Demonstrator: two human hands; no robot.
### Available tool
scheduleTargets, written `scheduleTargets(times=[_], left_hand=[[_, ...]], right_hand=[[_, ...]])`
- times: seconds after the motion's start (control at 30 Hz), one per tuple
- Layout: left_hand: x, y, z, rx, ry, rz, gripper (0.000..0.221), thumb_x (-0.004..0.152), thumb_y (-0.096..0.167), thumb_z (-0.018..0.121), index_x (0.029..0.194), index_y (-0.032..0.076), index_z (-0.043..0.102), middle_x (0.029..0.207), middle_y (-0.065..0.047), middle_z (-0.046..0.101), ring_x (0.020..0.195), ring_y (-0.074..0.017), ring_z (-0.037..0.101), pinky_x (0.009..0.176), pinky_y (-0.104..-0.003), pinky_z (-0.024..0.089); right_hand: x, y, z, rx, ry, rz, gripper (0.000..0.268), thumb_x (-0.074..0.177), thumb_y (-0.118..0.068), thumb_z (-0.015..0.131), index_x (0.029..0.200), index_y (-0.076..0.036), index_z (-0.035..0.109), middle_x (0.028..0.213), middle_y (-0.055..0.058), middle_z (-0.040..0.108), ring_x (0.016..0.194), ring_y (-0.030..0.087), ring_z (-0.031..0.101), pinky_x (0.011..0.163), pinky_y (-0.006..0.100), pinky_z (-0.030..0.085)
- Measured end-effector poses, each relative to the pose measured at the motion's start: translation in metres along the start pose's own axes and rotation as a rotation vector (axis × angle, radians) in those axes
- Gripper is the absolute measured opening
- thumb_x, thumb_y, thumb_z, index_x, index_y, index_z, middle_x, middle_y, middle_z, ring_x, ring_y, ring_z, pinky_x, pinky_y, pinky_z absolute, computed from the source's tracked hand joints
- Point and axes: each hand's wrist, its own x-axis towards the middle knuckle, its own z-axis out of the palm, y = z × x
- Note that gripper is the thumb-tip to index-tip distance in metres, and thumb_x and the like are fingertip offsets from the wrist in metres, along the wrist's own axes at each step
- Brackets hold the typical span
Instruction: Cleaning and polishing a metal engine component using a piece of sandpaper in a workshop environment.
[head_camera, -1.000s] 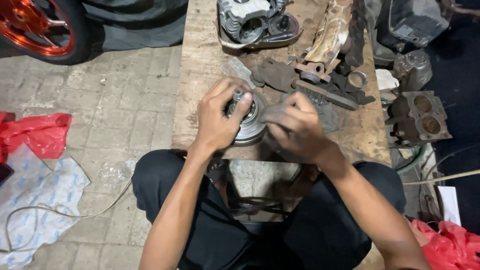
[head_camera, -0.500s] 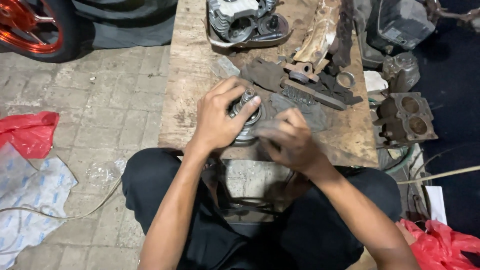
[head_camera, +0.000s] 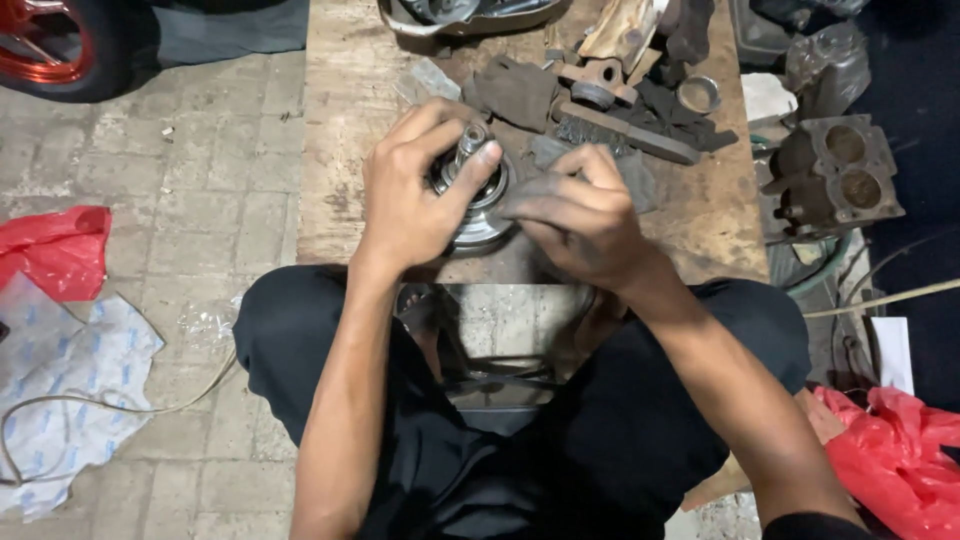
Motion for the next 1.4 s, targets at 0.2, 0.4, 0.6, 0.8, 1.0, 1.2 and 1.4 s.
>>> scheduleTargets(times=[0.2,0.4,0.6,0.8,1.0,1.2,1.4], left_hand=[[0.004,-0.002,0.002,0.009,-0.001,0.027,0.035,0.099,0.026,0.064,0.091,-0.008,0.072,0.099,-0.012,0.066,0.088,-0.0257,0.062,0.081,-0.037,0.05],[0.004,-0.005,0.0,-0.023,0.017,0.044,0.042,0.1,0.029,0.062,0.091,-0.01,0.073,0.101,-0.014,0.069,0.084,-0.0248,0.062,0.077,-0.037,0.05],[0.001,-0.013,0.006,0.013,0.01,0.02,0.048,0.101,0.037,0.057,0.087,-0.006,0.073,0.102,-0.014,0.068,0.085,-0.024,0.062,0.076,-0.037,0.05],[0.004,-0.006,0.001,-0.011,0.025,0.022,0.042,0.101,0.031,0.06,0.092,-0.008,0.073,0.1,-0.013,0.068,0.085,-0.0246,0.063,0.078,-0.037,0.051],[0.002,-0.011,0.003,-0.022,0.033,0.003,0.046,0.1,0.034,0.059,0.092,-0.01,0.073,0.1,-0.014,0.068,0.081,-0.0243,0.063,0.075,-0.037,0.051],[0.001,-0.006,0.001,0.013,0.018,-0.017,0.038,0.099,0.03,0.061,0.092,-0.006,0.072,0.104,-0.011,0.069,0.085,-0.0246,0.063,0.078,-0.036,0.05],[-0.001,-0.008,0.001,-0.016,0.028,0.01,0.038,0.099,0.028,0.062,0.092,-0.008,0.073,0.102,-0.013,0.069,0.082,-0.0233,0.063,0.077,-0.036,0.051]], right_hand=[[-0.004,-0.006,0.005,0.036,-0.047,-0.009,0.015,0.086,-0.004,0.074,0.101,-0.007,0.077,0.104,0.004,0.074,0.089,0.023,0.054,0.09,0.038,0.043],[-0.003,0.006,-0.007,0.068,-0.007,0.091,0.012,0.086,0.001,0.072,0.097,-0.001,0.076,0.1,0.009,0.075,0.093,0.026,0.052,0.09,0.037,0.047],[-0.01,-0.003,0.022,0.055,0.006,-0.013,0.012,0.087,-0.01,0.076,0.099,-0.012,0.076,0.102,0.0,0.075,0.085,0.018,0.055,0.085,0.035,0.042],[-0.005,0.01,0.008,0.021,0.056,0.064,0.012,0.089,-0.004,0.067,0.094,-0.004,0.078,0.092,0.007,0.077,0.084,0.019,0.06,0.084,0.033,0.043],[-0.011,0.014,0.018,-0.052,0.067,-0.016,0.011,0.092,-0.014,0.068,0.095,-0.008,0.077,0.093,0.006,0.077,0.084,0.021,0.054,0.079,0.035,0.047],[-0.021,0.003,0.023,-0.022,-0.009,0.032,0.008,0.091,-0.012,0.073,0.098,-0.015,0.077,0.096,-0.002,0.076,0.084,0.016,0.05,0.077,0.03,0.041],[-0.002,0.0,0.009,0.009,0.132,0.102,0.013,0.08,0.003,0.072,0.092,0.0,0.075,0.094,0.008,0.075,0.086,0.023,0.057,0.086,0.034,0.047]])
